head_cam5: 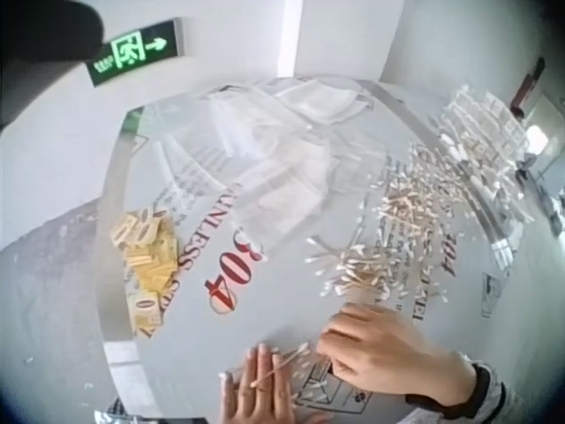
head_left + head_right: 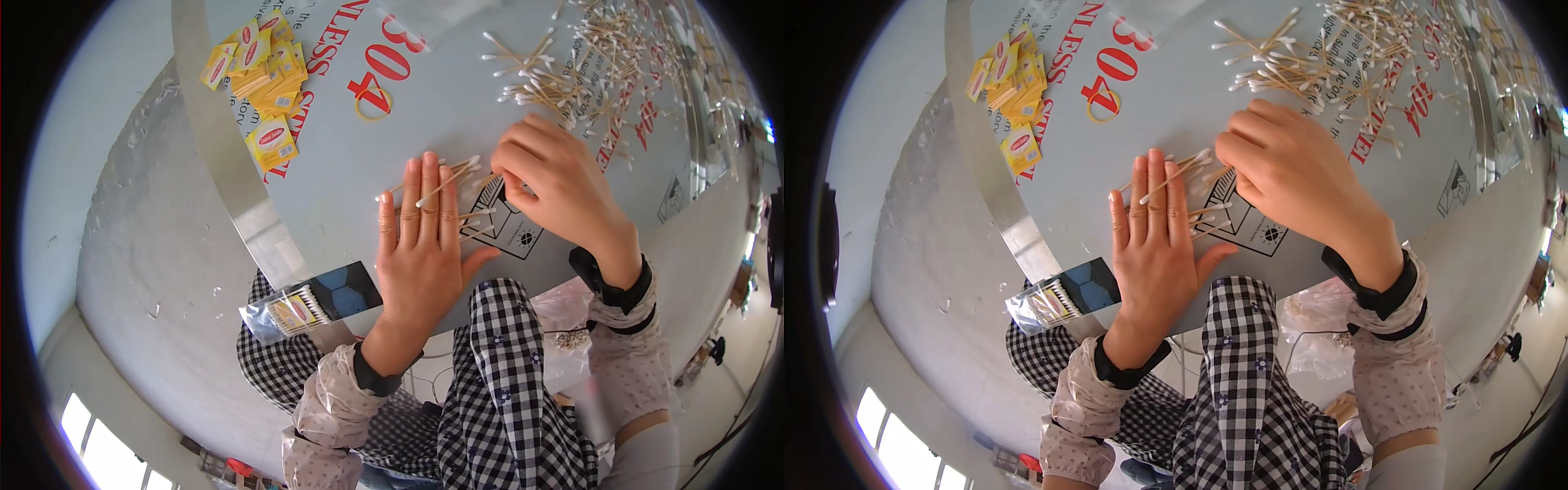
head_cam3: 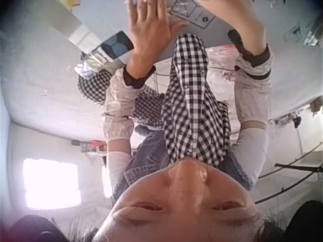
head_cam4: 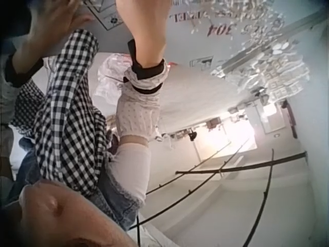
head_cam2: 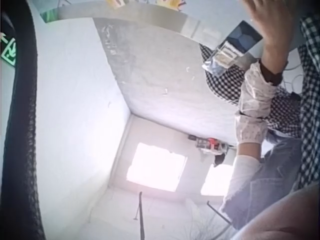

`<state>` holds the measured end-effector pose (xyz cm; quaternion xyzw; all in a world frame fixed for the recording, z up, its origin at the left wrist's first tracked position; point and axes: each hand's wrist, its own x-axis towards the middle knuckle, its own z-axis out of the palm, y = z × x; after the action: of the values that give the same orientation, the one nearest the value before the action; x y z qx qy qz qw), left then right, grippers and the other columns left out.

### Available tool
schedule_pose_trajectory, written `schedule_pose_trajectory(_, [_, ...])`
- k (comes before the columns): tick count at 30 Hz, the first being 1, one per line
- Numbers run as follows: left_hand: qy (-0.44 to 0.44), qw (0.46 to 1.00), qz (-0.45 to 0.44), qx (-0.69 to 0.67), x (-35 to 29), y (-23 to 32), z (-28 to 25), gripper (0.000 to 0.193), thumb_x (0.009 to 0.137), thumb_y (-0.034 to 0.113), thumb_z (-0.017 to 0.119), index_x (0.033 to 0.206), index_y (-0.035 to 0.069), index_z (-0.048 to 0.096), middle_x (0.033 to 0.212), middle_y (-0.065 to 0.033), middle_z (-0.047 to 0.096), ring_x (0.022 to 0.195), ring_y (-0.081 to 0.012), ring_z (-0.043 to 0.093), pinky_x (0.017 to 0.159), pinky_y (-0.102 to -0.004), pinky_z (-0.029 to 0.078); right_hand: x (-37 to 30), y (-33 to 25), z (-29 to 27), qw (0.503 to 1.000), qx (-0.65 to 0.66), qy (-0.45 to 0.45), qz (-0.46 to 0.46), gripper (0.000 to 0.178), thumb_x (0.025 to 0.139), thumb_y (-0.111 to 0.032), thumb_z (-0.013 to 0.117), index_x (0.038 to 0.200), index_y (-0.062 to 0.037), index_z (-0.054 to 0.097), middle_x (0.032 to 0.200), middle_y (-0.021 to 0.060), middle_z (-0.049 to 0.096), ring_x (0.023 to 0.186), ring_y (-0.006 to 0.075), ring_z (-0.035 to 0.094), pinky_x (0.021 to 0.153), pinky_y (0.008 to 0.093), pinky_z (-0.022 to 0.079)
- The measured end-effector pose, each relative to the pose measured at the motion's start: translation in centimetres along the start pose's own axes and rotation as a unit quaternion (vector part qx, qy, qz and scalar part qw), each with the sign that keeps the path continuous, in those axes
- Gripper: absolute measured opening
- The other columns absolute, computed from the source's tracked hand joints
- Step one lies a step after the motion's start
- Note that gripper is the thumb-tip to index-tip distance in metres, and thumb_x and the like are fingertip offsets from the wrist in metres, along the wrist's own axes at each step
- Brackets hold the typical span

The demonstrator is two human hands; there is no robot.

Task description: Manually organizing cotton swabs into neat rows and placing them into plastic packaging.

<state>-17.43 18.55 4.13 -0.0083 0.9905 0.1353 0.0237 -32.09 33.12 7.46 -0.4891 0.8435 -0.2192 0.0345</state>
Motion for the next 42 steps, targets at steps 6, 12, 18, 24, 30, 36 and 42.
schedule_pose_trajectory(6, [0.017,1.000,-0.008,-0.021,-0.3,-0.2,0.1,0.098,0.087,0.069,0.045,0.151,-0.004,0.035,0.161,-0.0173,0.032,0.151,-0.0311,0.027,0.121,-0.0513,0.022,-2.2,1.6,-1.5,0.997,0.004,-0.002,0.078,0.019,0.073,0.004,0.065,0.085,-0.0053,0.053,0.082,0.0076,0.054,0.078,0.0283,0.057,0.066,0.0407,0.048])
schedule_pose_trajectory(12, [0.003,1.000,0.005,-0.031,-0.8,0.1,0.0,0.097,0.088,0.068,0.047,0.152,-0.003,0.035,0.161,-0.0172,0.031,0.151,-0.0297,0.027,0.121,-0.0504,0.020,0.8,0.1,1.0,0.994,-0.045,0.068,0.075,0.019,0.072,0.001,0.067,0.086,-0.0051,0.056,0.083,0.0075,0.058,0.081,0.0276,0.059,0.069,0.0376,0.051])
schedule_pose_trajectory(18, [-0.001,0.999,0.012,-0.035,-1.5,0.3,0.6,0.094,0.091,0.068,0.042,0.151,-0.003,0.036,0.161,-0.0180,0.031,0.151,-0.0293,0.027,0.123,-0.0489,0.015,2.8,-2.5,1.4,0.998,0.055,0.002,-0.024,0.020,0.074,0.006,0.067,0.092,-0.0015,0.061,0.087,0.0079,0.061,0.079,0.0276,0.060,0.067,0.0379,0.050])
schedule_pose_trajectory(24, [0.005,0.999,0.012,-0.035,-1.3,0.2,0.5,0.091,0.094,0.067,0.037,0.152,-0.003,0.035,0.161,-0.0177,0.031,0.151,-0.0292,0.026,0.123,-0.0485,0.015,1.1,-3.9,0.1,0.995,0.090,0.032,0.040,0.026,0.074,0.008,0.067,0.096,-0.0035,0.061,0.090,0.0068,0.065,0.079,0.0275,0.060,0.068,0.0378,0.050])
schedule_pose_trajectory(30, [0.005,0.999,0.014,-0.035,-1.3,0.2,0.8,0.091,0.093,0.067,0.038,0.152,-0.002,0.035,0.160,-0.0167,0.032,0.151,-0.0285,0.026,0.123,-0.0490,0.015,1.9,-3.9,0.8,0.992,0.111,0.051,0.013,0.021,0.076,0.007,0.067,0.092,-0.0040,0.059,0.085,0.0085,0.062,0.076,0.0290,0.058,0.069,0.0398,0.048])
schedule_pose_trajectory(36, [0.009,0.999,0.022,-0.049,-1.4,0.2,0.4,0.090,0.091,0.065,0.044,0.152,0.000,0.035,0.160,-0.0150,0.034,0.151,-0.0277,0.028,0.123,-0.0498,0.015,4.2,-1.5,2.0,0.998,0.029,0.048,-0.007,0.012,0.081,0.005,0.063,0.089,-0.0041,0.061,0.087,0.0085,0.060,0.082,0.0297,0.057,0.072,0.0396,0.047])
schedule_pose_trajectory(42, [0.027,0.998,0.042,-0.040,-2.3,0.5,0.9,0.094,0.087,0.065,0.054,0.149,-0.004,0.038,0.157,-0.0183,0.038,0.148,-0.0334,0.032,0.120,-0.0536,0.019,1.8,-2.2,1.7,0.991,0.136,-0.007,0.008,0.021,0.082,0.005,0.063,0.100,-0.0042,0.068,0.095,0.0087,0.065,0.086,0.0290,0.059,0.077,0.0378,0.049])
